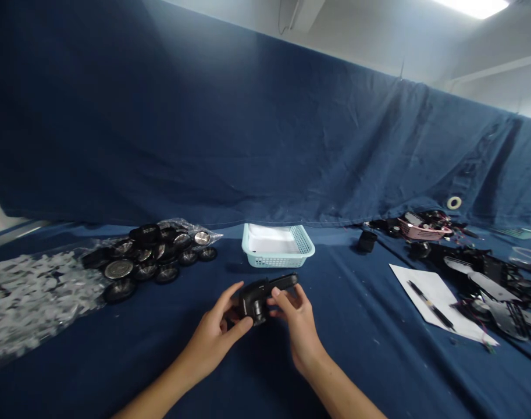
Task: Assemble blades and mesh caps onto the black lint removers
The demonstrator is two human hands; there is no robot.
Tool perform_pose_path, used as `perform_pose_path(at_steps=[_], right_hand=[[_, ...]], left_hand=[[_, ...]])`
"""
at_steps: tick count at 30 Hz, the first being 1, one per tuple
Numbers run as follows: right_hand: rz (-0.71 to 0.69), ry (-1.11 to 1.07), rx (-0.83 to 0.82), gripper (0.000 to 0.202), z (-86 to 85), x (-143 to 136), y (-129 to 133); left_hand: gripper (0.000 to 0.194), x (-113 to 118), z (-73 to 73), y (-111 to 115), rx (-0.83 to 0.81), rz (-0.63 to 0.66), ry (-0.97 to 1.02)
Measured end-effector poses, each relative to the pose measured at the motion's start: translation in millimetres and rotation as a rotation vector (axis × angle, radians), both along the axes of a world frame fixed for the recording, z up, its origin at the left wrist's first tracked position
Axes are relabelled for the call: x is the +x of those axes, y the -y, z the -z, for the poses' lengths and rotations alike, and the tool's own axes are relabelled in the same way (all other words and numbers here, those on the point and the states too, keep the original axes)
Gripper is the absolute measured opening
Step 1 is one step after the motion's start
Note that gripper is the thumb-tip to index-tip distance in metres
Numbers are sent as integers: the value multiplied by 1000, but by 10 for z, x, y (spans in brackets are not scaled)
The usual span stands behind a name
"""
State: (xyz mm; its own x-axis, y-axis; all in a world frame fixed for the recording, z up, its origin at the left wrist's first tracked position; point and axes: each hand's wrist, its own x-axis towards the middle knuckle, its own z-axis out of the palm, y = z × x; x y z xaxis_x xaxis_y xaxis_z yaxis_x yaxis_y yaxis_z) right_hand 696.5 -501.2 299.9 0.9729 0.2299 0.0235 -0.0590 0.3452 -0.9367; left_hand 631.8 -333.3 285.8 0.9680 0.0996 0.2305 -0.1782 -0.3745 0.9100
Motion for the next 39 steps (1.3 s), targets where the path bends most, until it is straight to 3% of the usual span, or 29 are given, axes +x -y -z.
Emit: perform_pose_path(at_steps=[6, 11, 16, 24, 39], right_hand=[[-50, -23, -19, 42, -16, -18, -4], [-130, -35, -37, 53, -57, -114, -46], [-217, -6, -40, 44, -89, -179, -90], [-241, -60, 48, 30, -16, -53, -31], [-53, -136, 136, 27, -2, 208, 109]], left_hand=[[66, -29, -47, 38, -184, 137, -45], [63, -32, -71, 49, -257, 143, -25], [66, -22, -84, 44, -246, 142, -46], [71, -19, -86, 44, -285, 163, -56], [72, -8, -56, 18, -337, 198, -59]])
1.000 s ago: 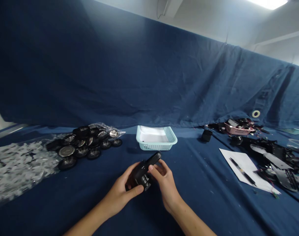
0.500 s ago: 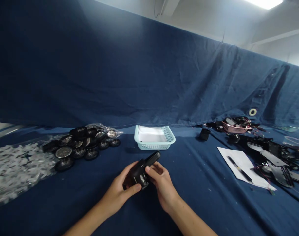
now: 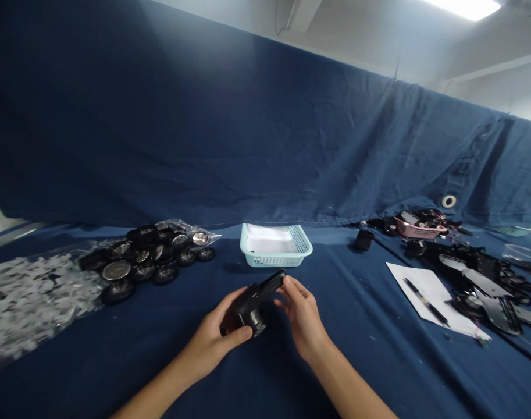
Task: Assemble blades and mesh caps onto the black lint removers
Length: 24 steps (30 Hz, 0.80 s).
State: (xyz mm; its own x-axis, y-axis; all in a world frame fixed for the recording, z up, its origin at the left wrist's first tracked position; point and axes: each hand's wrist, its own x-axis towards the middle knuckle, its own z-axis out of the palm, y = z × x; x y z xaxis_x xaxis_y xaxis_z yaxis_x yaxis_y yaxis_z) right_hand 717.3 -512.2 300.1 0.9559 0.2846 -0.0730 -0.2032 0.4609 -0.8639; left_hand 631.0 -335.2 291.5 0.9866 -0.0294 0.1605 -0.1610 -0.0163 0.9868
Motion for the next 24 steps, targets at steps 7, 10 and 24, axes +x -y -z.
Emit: perform_pose_path(at_steps=[7, 10, 24], right_hand=[[-12, -15, 18, 26, 8, 4, 6], [-7, 5, 2, 27, 21, -23, -20], [-223, 99, -101, 28, 16, -233, -166]], left_hand=[[72, 17, 28, -14, -36, 19, -9], [70, 7, 17, -8, -24, 18, 5], [68, 5, 17, -2, -24, 0, 17]])
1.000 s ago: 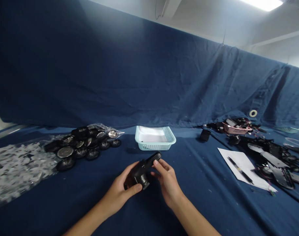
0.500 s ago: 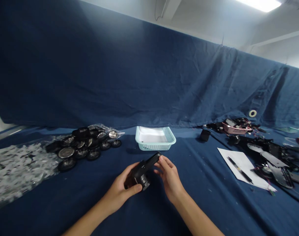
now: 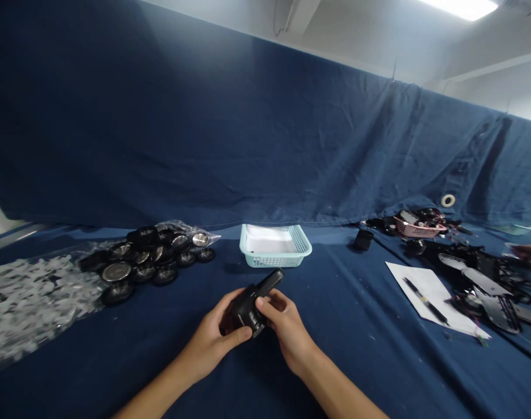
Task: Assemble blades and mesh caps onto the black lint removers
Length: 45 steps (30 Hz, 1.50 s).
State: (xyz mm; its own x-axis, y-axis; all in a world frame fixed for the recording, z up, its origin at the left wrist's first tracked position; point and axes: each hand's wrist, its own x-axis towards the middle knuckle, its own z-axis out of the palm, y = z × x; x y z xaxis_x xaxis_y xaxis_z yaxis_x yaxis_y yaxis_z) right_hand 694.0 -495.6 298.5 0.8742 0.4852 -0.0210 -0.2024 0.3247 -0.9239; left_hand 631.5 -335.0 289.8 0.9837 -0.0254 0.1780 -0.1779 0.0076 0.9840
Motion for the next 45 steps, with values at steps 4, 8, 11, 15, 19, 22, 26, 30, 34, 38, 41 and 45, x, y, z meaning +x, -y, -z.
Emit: perform_pose_path(at_steps=[4, 8, 11, 15, 19, 22, 26, 30, 34, 38, 41, 45], right_hand=[[-64, 42, -7, 29, -58, -60, -24], [-113, 17, -4, 26, -59, -59, -11], [-121, -12, -7, 24, -39, -52, 2], [-90, -42, 2, 25, -20, -25, 18], [-19, -43, 20, 25, -16, 68, 68], [45, -86, 43, 26, -22, 167, 125], [141, -138, 54, 27, -34, 281, 202], [136, -106, 49, 26, -46, 352, 263], [100, -69, 59, 25, -42, 375, 286], [55, -96, 79, 27, -46, 355, 277], [6, -50, 115, 29, -69, 313, 262], [-36, -27, 173, 35, -98, 240, 238]], left_hand=[[65, -3, -26, 2, 3, 1, 19], [64, -5, -32, 3, 14, -11, 20], [66, -1, -18, 5, -1, 0, 16], [68, 6, -10, 3, -14, 1, 5], [69, 13, -26, -1, -22, 2, -8], [68, 20, -28, -3, -38, 5, -12], [68, 21, -7, -11, -42, 1, -26], [67, 10, 9, -20, -28, -8, -28], [69, 5, 15, -31, -53, -30, -68], [72, 22, 22, -48, -94, -40, -151], [76, 38, 13, -57, -154, -49, -167], [74, 35, -33, -73, -243, -41, -187]])
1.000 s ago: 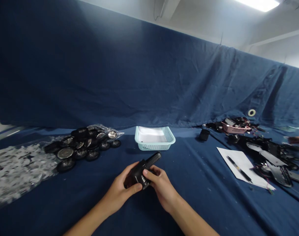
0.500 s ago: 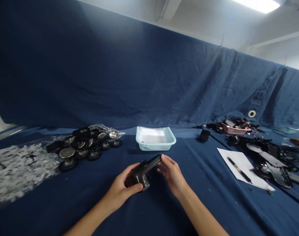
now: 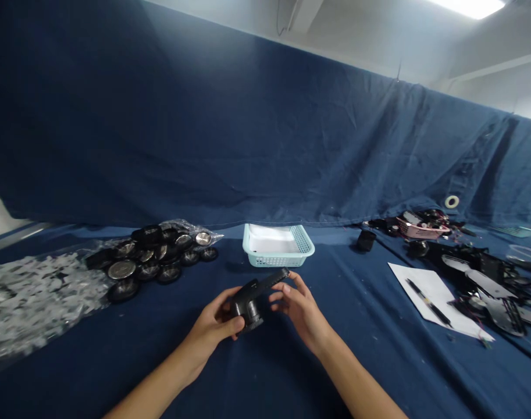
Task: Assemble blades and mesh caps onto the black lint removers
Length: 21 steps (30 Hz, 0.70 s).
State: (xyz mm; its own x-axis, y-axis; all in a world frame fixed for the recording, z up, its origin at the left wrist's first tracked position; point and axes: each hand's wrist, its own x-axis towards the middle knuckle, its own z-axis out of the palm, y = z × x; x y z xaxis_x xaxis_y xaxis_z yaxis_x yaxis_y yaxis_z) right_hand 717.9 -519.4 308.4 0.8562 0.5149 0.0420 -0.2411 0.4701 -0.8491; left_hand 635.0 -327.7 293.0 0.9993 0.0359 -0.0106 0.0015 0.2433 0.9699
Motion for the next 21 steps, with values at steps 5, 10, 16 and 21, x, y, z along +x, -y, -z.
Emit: perform_pose_path(at_steps=[5, 10, 16, 21], right_hand=[[-76, 40, -11, 38, -12, -94, -37], [-21, 121, -48, 42, -43, -131, -58], [83, 250, -151, 60, -93, -113, -17], [118, 452, -268, 62, -82, -183, -26]], left_hand=[[51, -33, -30, -53, -164, 106, -6], [50, -63, -40, -77, -345, 165, -118], [70, -35, -80, -43, -532, 288, -233], [71, -44, -73, -31, -547, 263, -272]])
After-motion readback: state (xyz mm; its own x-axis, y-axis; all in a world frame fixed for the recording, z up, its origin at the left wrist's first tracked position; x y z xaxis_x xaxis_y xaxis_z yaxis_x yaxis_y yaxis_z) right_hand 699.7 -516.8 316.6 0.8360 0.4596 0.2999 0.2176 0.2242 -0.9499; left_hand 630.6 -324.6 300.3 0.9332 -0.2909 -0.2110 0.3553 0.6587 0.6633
